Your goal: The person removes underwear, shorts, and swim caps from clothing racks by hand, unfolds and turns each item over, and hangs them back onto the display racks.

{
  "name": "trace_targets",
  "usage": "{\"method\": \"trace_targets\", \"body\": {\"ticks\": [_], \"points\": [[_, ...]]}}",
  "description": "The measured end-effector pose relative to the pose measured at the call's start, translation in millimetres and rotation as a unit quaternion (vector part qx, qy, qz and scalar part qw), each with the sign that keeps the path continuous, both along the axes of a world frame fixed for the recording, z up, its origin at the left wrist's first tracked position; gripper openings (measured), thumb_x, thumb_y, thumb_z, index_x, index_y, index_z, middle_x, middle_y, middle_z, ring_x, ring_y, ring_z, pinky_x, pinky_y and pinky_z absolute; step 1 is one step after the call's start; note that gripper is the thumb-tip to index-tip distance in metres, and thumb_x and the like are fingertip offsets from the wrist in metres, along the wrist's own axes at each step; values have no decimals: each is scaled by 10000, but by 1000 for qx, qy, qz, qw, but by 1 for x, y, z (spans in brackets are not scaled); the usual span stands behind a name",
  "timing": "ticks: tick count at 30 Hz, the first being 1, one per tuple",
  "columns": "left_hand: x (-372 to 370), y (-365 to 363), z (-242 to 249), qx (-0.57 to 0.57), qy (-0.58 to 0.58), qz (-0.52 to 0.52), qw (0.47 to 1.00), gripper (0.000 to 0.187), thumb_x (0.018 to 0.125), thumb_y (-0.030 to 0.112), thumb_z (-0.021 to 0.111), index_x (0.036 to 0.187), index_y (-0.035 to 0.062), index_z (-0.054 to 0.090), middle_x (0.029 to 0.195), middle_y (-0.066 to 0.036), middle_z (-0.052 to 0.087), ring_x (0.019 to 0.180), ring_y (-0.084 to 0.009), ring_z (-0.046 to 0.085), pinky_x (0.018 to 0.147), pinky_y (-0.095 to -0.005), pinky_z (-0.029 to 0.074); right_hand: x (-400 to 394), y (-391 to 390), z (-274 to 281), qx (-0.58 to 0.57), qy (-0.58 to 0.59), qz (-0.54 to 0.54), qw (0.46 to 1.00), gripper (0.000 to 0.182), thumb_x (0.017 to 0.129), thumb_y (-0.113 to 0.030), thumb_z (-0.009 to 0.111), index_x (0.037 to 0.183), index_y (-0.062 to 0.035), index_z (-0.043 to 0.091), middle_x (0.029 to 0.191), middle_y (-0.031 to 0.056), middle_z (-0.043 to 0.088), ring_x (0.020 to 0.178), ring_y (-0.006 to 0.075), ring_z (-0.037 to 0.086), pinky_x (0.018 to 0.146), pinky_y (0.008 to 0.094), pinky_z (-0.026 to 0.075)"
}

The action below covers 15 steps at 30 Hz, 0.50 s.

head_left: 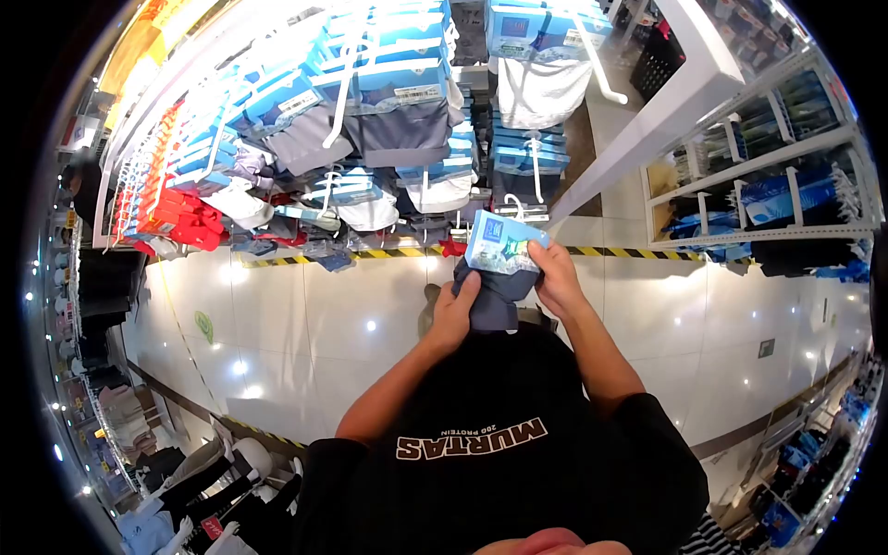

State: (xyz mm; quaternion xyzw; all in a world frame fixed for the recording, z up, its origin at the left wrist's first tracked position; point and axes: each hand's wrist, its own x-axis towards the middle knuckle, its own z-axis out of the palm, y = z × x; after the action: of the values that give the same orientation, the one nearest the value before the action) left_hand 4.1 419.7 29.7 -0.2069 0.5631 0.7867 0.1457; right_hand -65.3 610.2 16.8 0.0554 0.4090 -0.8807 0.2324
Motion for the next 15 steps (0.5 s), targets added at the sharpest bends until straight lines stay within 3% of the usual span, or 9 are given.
{"method": "trace_targets", "body": {"ticks": [2,6,8,15], "points": [[2,-3,-5,5,-11,-2,1000,592,1000,537,491,1006,-41,619,912,-34,625,812,-84,559,727,-246,469,-1,0,10,2,7,-12,1000,362,1011,-249,560,1256,18,563,1167,85,668,1029,152,643,950,319,488],[5,-14,-25,7,-21,5,1000,541,1024,483,475,1053,-35,625,976,-28,628,909,-88,558,793,-254,471,-4,1,14,-11,-1,-41,999,349,1017,-253,550,1244,12,566,1146,80,675,1032,152,642,945,323,491],[3,-18,-22,34,60,-33,997,496,1039,429,473,1097,-38,629,1025,-21,633,966,-91,556,828,-260,472,-8,5,16,-4,9,-30,1000,342,1020,-256,545,1234,11,569,1141,79,676,1030,152,642,944,325,491],[1,-10,11,13,108,-106,988,289,967,135,634,1184,-55,622,1095,-49,672,980,-109,605,887,-282,489,-13,14,19,21,53,-43,997,327,1024,-265,540,1221,-6,573,1149,73,667,1039,152,630,955,336,478]]}}
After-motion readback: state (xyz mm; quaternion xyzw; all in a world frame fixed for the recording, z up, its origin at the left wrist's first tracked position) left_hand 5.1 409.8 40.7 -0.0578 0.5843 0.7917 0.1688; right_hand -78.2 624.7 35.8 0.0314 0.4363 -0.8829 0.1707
